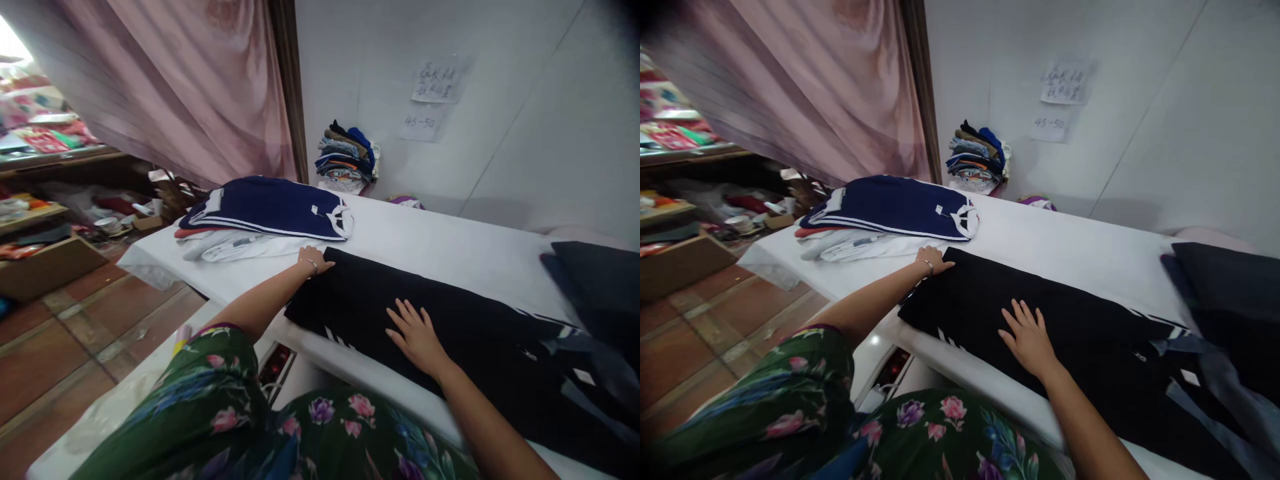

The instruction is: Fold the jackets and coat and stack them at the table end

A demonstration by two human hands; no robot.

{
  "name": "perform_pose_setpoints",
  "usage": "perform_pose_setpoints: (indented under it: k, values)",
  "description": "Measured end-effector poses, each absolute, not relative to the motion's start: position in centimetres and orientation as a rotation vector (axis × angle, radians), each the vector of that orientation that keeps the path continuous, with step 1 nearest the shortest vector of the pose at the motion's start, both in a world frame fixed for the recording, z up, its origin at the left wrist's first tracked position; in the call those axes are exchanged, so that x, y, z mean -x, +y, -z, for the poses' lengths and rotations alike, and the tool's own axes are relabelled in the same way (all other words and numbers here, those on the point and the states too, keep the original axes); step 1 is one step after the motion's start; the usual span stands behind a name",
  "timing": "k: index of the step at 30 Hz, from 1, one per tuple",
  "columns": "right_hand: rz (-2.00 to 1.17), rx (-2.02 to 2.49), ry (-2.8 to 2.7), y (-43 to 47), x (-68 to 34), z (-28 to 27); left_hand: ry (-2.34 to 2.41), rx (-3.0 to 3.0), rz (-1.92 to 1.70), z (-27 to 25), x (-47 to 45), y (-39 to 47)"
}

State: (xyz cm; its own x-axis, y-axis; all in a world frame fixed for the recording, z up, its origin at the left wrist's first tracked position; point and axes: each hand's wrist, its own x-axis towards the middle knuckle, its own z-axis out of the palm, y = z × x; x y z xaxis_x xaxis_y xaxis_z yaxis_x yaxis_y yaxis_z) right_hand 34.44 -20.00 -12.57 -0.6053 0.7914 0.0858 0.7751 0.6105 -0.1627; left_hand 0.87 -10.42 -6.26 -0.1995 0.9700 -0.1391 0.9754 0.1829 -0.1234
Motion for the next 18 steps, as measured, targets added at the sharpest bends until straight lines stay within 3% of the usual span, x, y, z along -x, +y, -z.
perform_pose_setpoints:
  k: [7,11,14,18]
  values:
    - [-0.349,1.377,-2.653,-20.1,-33.9,11.1,2.232,-1.883,0.26,5.5,-1.1,-9.1]
    - [-0.474,1.383,-2.569,-20.1,-33.8,9.4,2.199,-1.809,-0.17,4.9,-0.8,-8.9]
    - [-0.382,1.38,-2.464,-20.2,-33.3,8.1,2.07,-1.546,-0.469,4.9,-0.3,-9.6]
    - [-0.32,1.438,-2.487,-20.2,-32.7,8.5,1.84,-1.423,-0.543,5.1,0.0,-10.9]
